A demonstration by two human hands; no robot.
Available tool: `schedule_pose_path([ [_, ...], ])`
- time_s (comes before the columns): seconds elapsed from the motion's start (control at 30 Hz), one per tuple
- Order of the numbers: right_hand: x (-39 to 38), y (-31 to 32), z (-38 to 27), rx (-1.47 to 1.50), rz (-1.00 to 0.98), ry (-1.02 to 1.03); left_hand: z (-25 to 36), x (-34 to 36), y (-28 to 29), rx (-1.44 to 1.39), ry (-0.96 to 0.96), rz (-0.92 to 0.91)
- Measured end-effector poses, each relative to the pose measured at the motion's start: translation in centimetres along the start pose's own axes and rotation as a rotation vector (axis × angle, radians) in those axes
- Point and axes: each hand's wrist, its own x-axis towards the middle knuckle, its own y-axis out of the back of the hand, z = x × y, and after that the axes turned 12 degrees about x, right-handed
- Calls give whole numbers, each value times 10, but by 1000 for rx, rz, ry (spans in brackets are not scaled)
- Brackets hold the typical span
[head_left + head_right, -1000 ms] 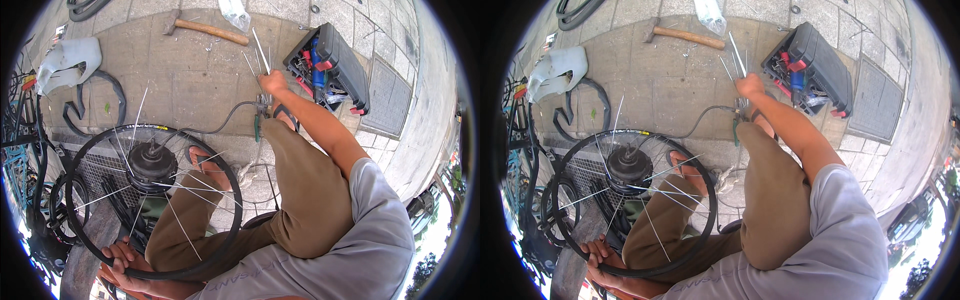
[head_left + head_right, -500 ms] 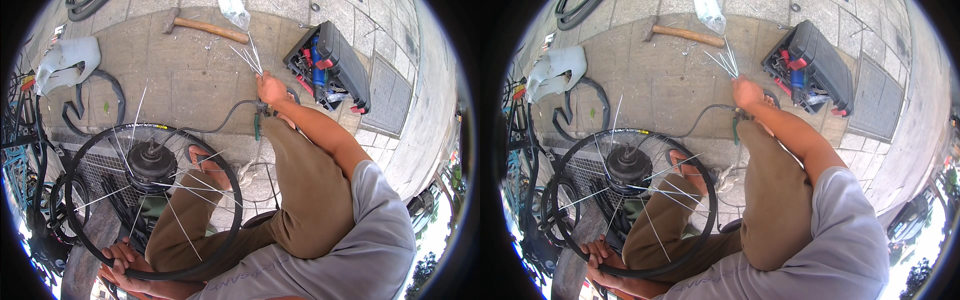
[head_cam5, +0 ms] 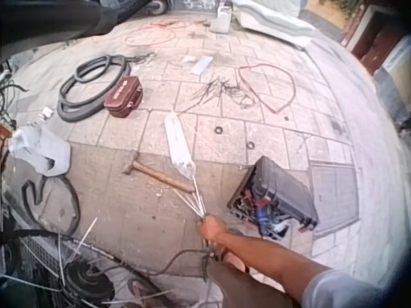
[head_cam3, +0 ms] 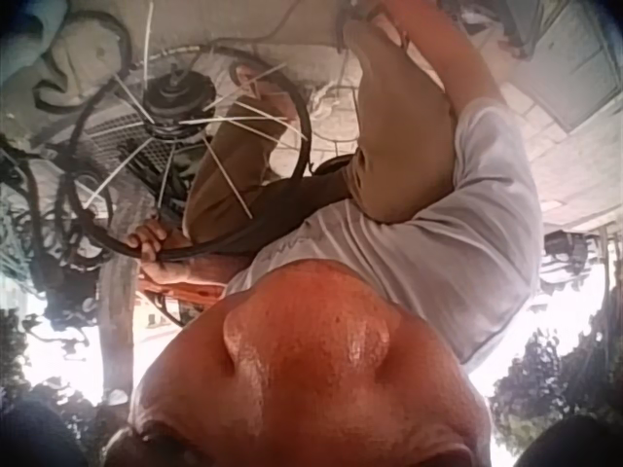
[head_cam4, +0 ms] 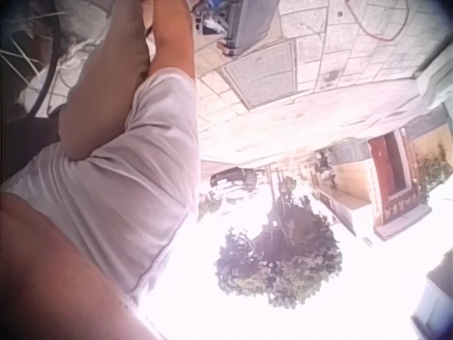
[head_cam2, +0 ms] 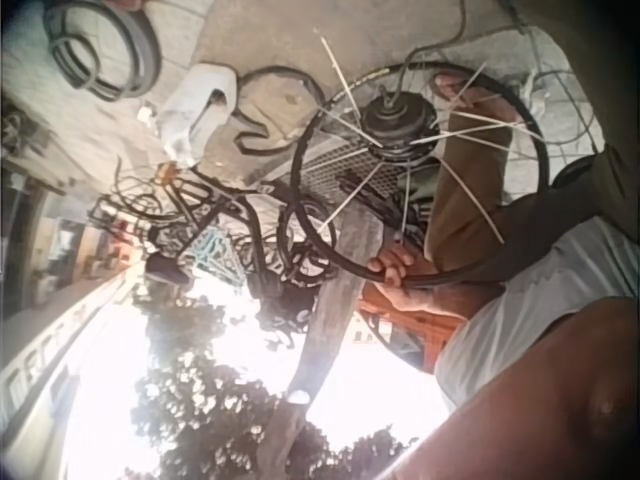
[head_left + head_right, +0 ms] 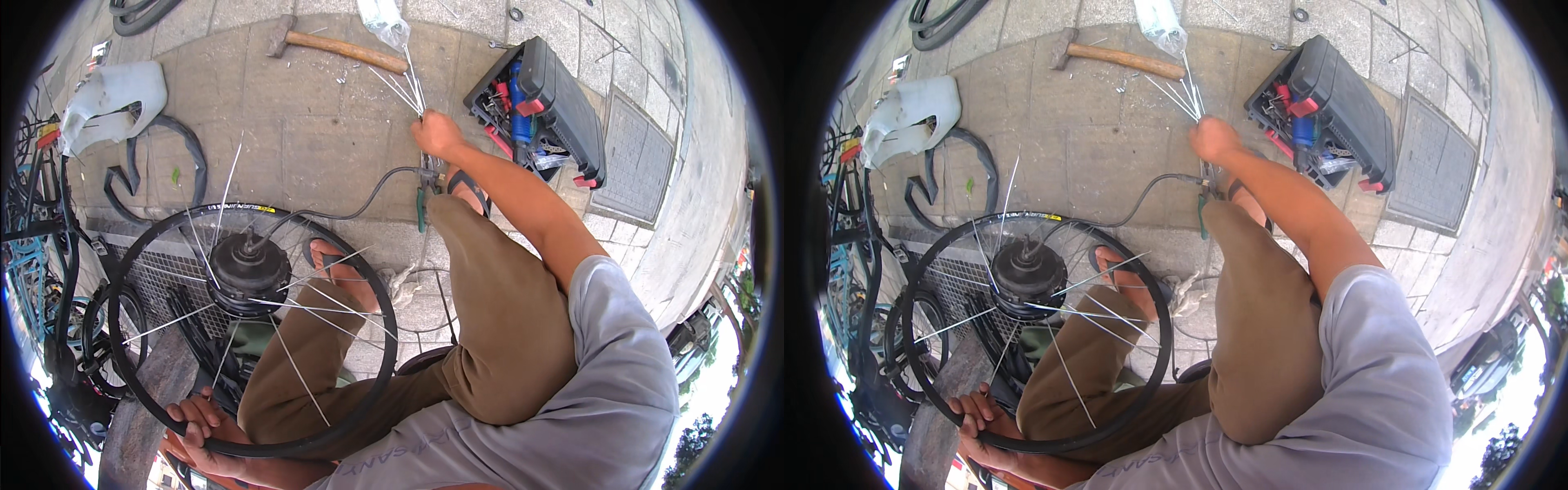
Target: The person is repairing a bicycle wheel by inserting and adjusting spokes. They use a hammer to tap the spokes into place and a spoke wrench to tighten them. The person works methodically, ensuring each spoke is properly aligned and secured.
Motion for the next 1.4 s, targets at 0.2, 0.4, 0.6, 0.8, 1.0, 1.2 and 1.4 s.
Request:
schedule_pose_path([
  [0.2, -39, -10, 1, -50, -60, 248, -1, -3, 0, 25, 13, 46],
  [0.4, -43, -65, -3, 86, -530, -14, 2, -1, -1, 51, 1, 39],
  [0.6, -56, -44, -38, -130, -327, -83, 1, -3, -1, 1, 13, 57],
  [0.8, -19, -1, 5, -99, 25, -6, -1, 2, -3, 13, -9, 64],
  [1.0, 3, 9, 8, -167, -61, -65, 0, -1, -4, 8, -13, 75],
  [1.2, -8, 10, 5, 12, 137, 27, 0, 0, -3, 31, -7, 54],
  [1.4, 34, 41, -23, 19, 396, 65, 1, 0, -6, -4, 4, 74],
])
